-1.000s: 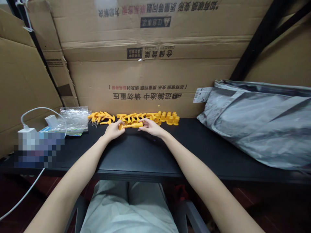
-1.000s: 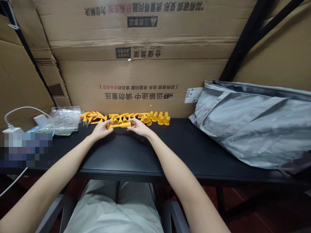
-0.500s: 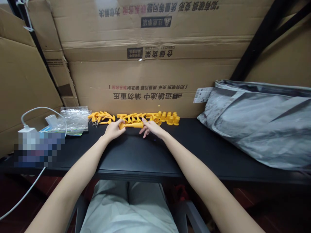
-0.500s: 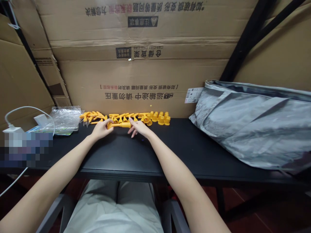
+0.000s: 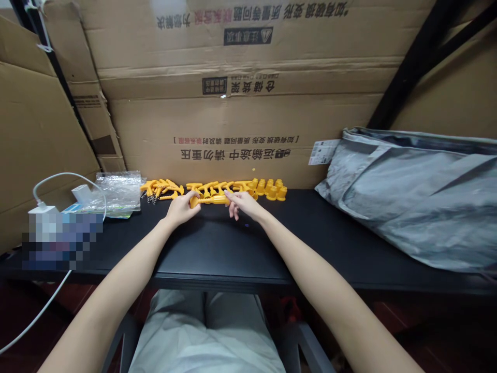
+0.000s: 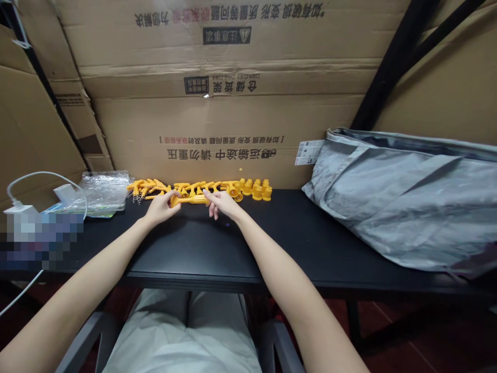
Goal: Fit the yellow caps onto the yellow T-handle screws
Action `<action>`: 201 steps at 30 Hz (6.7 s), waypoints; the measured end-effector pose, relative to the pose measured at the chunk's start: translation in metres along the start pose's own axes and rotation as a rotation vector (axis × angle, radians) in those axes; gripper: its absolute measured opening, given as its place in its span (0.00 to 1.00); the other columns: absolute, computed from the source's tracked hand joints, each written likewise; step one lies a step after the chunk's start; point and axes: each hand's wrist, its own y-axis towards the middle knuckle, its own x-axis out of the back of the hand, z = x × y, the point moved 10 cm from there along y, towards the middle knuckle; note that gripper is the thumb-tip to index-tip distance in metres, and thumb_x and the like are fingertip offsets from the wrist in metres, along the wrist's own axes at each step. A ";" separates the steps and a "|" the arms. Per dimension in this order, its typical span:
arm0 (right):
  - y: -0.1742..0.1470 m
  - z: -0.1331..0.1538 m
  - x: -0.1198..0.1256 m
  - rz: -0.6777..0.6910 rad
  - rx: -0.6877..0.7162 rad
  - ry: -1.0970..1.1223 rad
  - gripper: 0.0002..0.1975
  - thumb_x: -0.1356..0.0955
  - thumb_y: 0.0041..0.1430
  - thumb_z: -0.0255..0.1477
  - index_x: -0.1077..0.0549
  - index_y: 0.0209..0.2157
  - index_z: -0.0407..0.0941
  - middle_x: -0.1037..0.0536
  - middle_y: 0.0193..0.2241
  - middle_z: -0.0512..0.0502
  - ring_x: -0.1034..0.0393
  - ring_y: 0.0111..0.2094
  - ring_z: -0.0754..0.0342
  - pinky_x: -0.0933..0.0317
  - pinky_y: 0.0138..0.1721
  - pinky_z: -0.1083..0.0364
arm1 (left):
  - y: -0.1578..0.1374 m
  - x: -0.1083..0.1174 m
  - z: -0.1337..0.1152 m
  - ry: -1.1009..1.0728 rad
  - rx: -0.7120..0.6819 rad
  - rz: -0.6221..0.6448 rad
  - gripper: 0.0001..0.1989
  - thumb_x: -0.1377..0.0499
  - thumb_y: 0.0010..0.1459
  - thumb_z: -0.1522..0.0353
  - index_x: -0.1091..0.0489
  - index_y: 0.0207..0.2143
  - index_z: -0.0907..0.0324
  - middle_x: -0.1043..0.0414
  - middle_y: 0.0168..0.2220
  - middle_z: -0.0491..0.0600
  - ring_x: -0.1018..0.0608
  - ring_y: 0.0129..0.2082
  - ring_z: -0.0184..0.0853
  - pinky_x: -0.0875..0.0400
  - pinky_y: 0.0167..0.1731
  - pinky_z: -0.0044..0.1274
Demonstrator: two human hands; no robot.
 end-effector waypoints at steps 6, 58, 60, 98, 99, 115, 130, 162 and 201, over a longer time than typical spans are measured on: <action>0.002 -0.001 0.005 -0.039 -0.006 -0.087 0.28 0.38 0.56 0.53 0.31 0.26 0.41 0.25 0.17 0.47 0.37 0.11 0.61 0.45 0.15 0.61 | 0.002 -0.002 0.003 -0.018 0.022 0.006 0.13 0.45 0.50 0.64 0.30 0.39 0.56 0.33 0.21 0.42 0.31 0.23 0.30 0.42 0.26 0.21; 0.008 -0.003 0.000 0.056 0.215 -0.072 0.25 0.29 0.50 0.40 0.35 0.47 0.44 0.25 0.31 0.48 0.27 0.25 0.55 0.31 0.38 0.50 | 0.003 -0.004 0.008 -0.115 -0.006 0.001 0.15 0.42 0.51 0.56 0.32 0.36 0.56 0.32 0.24 0.42 0.31 0.23 0.29 0.42 0.25 0.20; 0.008 -0.003 0.000 0.057 0.216 -0.070 0.25 0.28 0.50 0.40 0.35 0.46 0.44 0.25 0.31 0.48 0.27 0.25 0.55 0.31 0.39 0.50 | 0.003 -0.004 0.008 -0.117 -0.004 0.004 0.15 0.42 0.51 0.56 0.32 0.36 0.56 0.32 0.24 0.42 0.31 0.23 0.29 0.42 0.25 0.20; -0.019 -0.025 0.125 -0.945 0.225 -0.609 0.20 0.35 0.56 0.43 0.35 0.44 0.44 0.25 0.42 0.36 0.31 0.43 0.43 0.42 0.47 0.45 | 0.003 -0.031 0.011 -0.115 -0.055 0.182 0.12 0.47 0.55 0.64 0.26 0.33 0.60 0.28 0.27 0.48 0.29 0.26 0.31 0.35 0.30 0.23; -0.015 -0.023 0.119 -0.925 0.214 -0.687 0.20 0.35 0.57 0.42 0.35 0.45 0.43 0.25 0.42 0.35 0.31 0.43 0.42 0.44 0.47 0.45 | 0.003 -0.031 0.010 -0.115 -0.057 0.181 0.12 0.47 0.55 0.64 0.26 0.33 0.60 0.28 0.27 0.48 0.29 0.26 0.31 0.35 0.30 0.23; 0.014 -0.016 0.062 -0.651 0.178 -1.175 0.18 0.40 0.64 0.37 0.30 0.48 0.43 0.25 0.47 0.32 0.35 0.48 0.36 0.55 0.52 0.33 | 0.003 -0.035 0.009 -0.109 -0.053 0.205 0.13 0.48 0.54 0.64 0.26 0.33 0.59 0.26 0.29 0.48 0.29 0.27 0.31 0.35 0.30 0.23; 0.023 -0.019 0.074 -0.609 0.361 -0.896 0.19 0.39 0.64 0.37 0.29 0.49 0.39 0.28 0.52 0.32 0.34 0.54 0.44 0.57 0.61 0.39 | 0.003 -0.037 0.005 -0.073 -0.085 0.218 0.14 0.48 0.55 0.64 0.25 0.33 0.60 0.27 0.29 0.49 0.29 0.27 0.31 0.35 0.30 0.23; 0.024 -0.010 0.069 -0.638 0.189 -1.115 0.22 0.45 0.66 0.35 0.36 0.56 0.43 0.33 0.57 0.36 0.39 0.56 0.43 0.57 0.56 0.35 | 0.002 -0.040 0.007 -0.090 -0.057 0.258 0.14 0.48 0.55 0.65 0.25 0.34 0.61 0.27 0.29 0.49 0.29 0.28 0.31 0.36 0.30 0.23; 0.006 -0.016 -0.002 -0.088 0.023 -0.735 0.12 0.28 0.48 0.31 0.32 0.33 0.43 0.26 0.32 0.48 0.30 0.34 0.53 0.38 0.35 0.56 | 0.000 -0.001 0.116 0.147 0.450 -0.052 0.21 0.48 0.50 0.76 0.31 0.48 0.60 0.34 0.54 0.62 0.35 0.57 0.52 0.46 0.56 0.48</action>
